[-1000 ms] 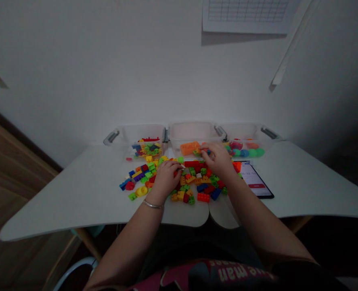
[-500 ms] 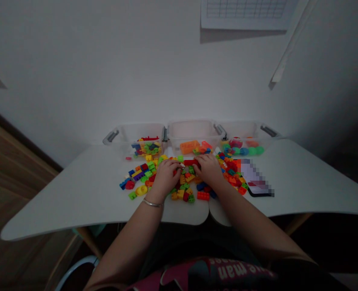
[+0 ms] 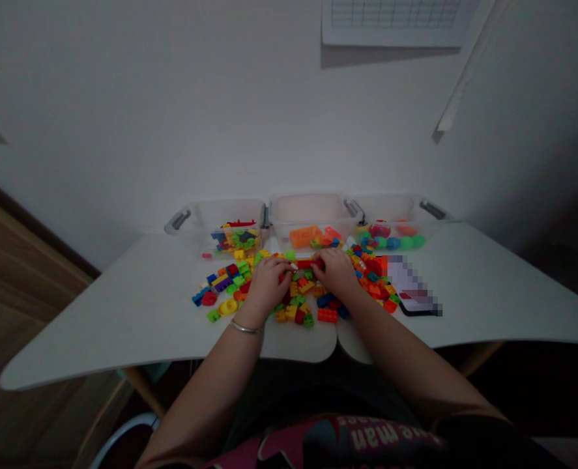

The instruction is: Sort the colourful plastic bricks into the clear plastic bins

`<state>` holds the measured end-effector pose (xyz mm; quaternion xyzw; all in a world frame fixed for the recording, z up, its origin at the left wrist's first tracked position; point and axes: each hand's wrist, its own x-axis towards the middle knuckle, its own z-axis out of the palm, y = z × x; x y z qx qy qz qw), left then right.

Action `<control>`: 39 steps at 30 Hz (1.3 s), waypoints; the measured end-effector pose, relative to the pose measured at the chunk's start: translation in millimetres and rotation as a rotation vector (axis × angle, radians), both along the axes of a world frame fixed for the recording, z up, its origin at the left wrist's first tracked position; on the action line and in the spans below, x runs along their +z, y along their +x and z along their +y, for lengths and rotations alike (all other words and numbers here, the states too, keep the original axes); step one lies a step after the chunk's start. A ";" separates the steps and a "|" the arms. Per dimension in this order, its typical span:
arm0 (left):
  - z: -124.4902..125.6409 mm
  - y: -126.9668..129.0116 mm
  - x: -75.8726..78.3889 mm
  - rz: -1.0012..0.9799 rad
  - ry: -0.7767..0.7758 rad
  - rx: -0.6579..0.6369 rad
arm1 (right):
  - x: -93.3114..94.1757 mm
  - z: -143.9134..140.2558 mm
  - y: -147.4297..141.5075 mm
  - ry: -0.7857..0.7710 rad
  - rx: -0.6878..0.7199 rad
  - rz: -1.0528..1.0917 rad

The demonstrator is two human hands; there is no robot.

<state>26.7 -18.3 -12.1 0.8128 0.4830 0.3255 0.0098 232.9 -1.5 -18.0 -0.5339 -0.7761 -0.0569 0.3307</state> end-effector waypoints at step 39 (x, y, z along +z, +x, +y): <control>-2.9 -1.7 1.5 -0.038 -0.021 0.059 | 97.0 40.4 53.4 0.415 -0.019 0.423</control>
